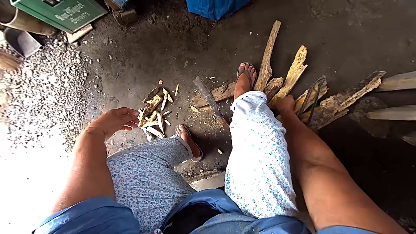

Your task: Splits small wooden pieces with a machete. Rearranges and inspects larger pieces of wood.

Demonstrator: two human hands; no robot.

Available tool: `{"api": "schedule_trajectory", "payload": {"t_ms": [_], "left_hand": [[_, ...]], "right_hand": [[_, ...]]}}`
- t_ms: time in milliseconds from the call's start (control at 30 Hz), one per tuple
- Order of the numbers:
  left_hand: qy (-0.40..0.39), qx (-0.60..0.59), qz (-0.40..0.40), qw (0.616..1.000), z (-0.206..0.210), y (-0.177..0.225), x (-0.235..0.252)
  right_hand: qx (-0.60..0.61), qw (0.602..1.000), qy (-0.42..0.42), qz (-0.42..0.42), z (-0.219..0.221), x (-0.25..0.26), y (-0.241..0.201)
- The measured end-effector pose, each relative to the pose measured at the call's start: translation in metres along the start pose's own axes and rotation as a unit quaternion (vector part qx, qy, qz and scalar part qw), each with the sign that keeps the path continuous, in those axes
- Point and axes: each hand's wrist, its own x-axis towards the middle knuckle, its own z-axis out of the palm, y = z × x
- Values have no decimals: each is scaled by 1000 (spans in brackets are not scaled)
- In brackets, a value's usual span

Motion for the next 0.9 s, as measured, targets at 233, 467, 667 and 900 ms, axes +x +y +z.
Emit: {"api": "schedule_trajectory", "payload": {"t_ms": [233,467,667,900], "left_hand": [[10,67,54,996,-5,12,-2],[26,126,185,974,-3,45,-7],[4,142,197,970,-6,38,-2],[-4,129,173,977,-10,27,2]], "right_hand": [[-96,995,23,25,16,6,-27],[-144,988,47,41,31,35,-18],[-107,992,38,63,29,41,-29],[-26,994,81,69,36,51,-22]]}}
